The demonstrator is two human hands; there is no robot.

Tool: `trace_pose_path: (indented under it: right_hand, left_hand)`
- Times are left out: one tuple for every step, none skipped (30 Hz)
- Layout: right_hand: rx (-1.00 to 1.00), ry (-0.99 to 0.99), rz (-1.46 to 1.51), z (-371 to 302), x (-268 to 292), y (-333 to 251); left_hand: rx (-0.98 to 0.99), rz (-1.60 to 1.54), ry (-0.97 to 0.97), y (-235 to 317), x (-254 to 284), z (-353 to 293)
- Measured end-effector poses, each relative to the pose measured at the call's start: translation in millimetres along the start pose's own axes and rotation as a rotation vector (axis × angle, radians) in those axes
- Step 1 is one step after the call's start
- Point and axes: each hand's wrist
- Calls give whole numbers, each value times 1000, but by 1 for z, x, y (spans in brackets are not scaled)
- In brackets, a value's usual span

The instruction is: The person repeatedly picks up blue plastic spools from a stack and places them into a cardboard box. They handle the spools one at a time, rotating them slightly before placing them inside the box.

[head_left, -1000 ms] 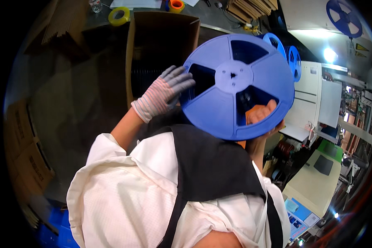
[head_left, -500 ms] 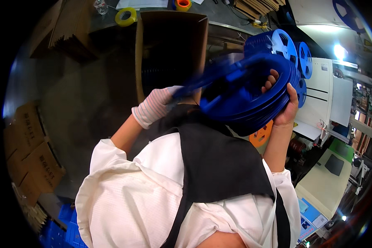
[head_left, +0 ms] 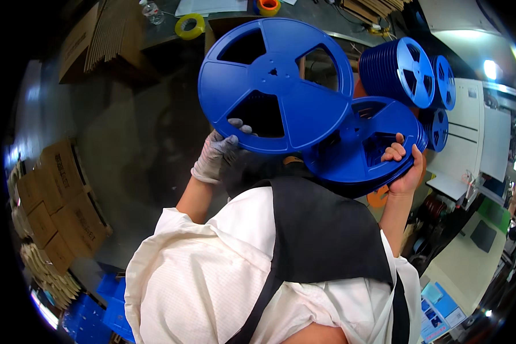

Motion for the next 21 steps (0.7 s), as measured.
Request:
trace_pose_path:
  right_hand:
    - [4,7,-4,-1,4,0]
    - [7,13,-8,-2,8,-1]
    - [20,41,-13,-3,11,-1]
    - [20,59,-14,-4,15,-2]
    - [10,54,14,-5,20,-2]
    - [22,49,14,-8,27,-3]
    - [29,42,11,-9,31,-4]
    - [36,35,9,-10,34,-4]
    - [44,46,4,-11,38,-4]
    - [45,43,15,-12,41,-3]
    - [57,54,10,-13,43,-3]
    - [69,68,7,-14,45,-2]
    - [77,77,18,-15,46,-2]
    - [81,86,29,-16,48,-1]
    - [88,96,38,-16,52,-2]
    - [96,108,48,-17,57,-3]
    - [102,108,59,-16,61,-3]
    - [113,124,57,-18,64,-3]
    - [120,137,54,-17,66,-3]
    - [128,151,52,-16,70,-3]
    - [132,144,56,-14,71,-3]
  left_hand:
    - [-2,-3,-4,-1,1,3]
    - [-6,-7,-7,-2,1,5]
    - [8,9,20,1,-2,7]
    - [15,28,36,3,-3,8]
    - [21,46,53,3,-4,9]
    - [32,66,62,3,-5,13]
    - [43,74,49,2,-2,17]
    - [19,73,10,0,-1,18]
    - [22,81,-3,0,0,20]
    - [26,90,-16,1,0,22]
    - [32,111,-6,3,-1,24]
    - [40,132,4,4,-1,25]
    - [50,153,14,6,-2,28]
    - [50,187,40,8,-2,31]
    - [50,220,64,8,-3,35]
    - [52,253,87,8,-5,40]
    - [29,319,112,8,-4,47]
    - [10,383,133,6,-3,56]
    - [-15,447,156,3,0,64]
    - [-44,555,180,-4,12,78]
    - [-75,659,201,-13,31,97]
Point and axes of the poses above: each hand's wrist, its own z-axis towards the middle knuckle, its own x-axis out of the back of the hand, y = z × x, and after that the axes turned 7 degrees about y, right-handed
